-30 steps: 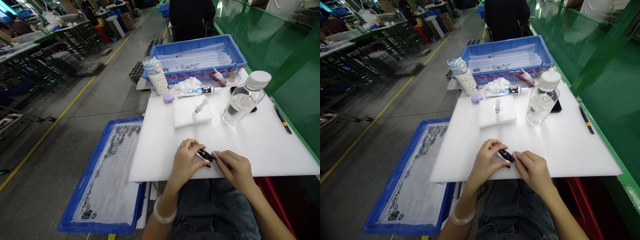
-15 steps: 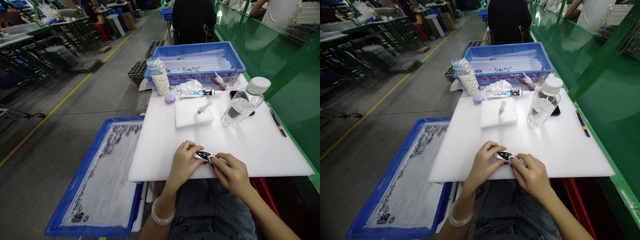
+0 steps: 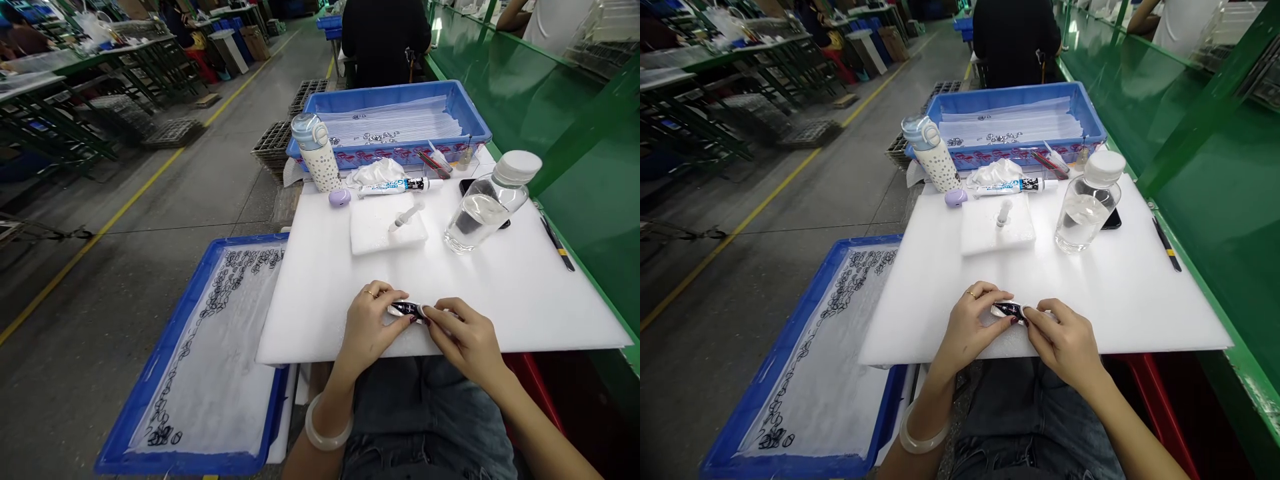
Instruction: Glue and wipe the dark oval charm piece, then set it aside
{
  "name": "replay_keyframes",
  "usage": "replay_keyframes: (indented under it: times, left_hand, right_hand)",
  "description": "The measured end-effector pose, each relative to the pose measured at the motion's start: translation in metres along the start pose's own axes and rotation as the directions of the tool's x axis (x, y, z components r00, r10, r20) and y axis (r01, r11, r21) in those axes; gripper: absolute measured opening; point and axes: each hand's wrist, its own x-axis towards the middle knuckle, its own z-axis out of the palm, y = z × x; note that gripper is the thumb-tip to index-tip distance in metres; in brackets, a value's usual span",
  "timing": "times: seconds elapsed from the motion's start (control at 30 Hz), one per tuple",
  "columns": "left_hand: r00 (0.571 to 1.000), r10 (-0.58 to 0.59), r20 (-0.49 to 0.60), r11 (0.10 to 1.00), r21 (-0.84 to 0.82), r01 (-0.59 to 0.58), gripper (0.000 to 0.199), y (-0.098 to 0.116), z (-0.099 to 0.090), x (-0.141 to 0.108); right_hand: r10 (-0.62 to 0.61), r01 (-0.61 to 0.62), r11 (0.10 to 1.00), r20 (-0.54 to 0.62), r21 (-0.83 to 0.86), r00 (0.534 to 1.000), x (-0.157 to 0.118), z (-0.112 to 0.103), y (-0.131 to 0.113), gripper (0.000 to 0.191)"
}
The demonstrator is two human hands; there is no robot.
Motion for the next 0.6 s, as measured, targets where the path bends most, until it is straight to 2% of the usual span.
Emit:
replay_keyframes:
  times: [0.37, 0.6]
  left_hand:
    - [1.0, -0.008, -0.007, 1.0, 0.016, 0.008, 0.025, 0.0035, -0.0014, 0.0]
    - [1.0, -0.01, -0.003, 1.0, 0.005, 0.01, 0.024, 0.0015, -0.0003, 0.0005]
  right_hand:
    - [0.002, -0.002, 1.0, -0.006, 0.014, 1.0, 0.0008, -0.0005, -0.0009, 0.02]
    - [-0.081, 0.082, 0.99, 0.013, -0.111, 0.997, 0.003, -0.0007, -0.0022, 0.019]
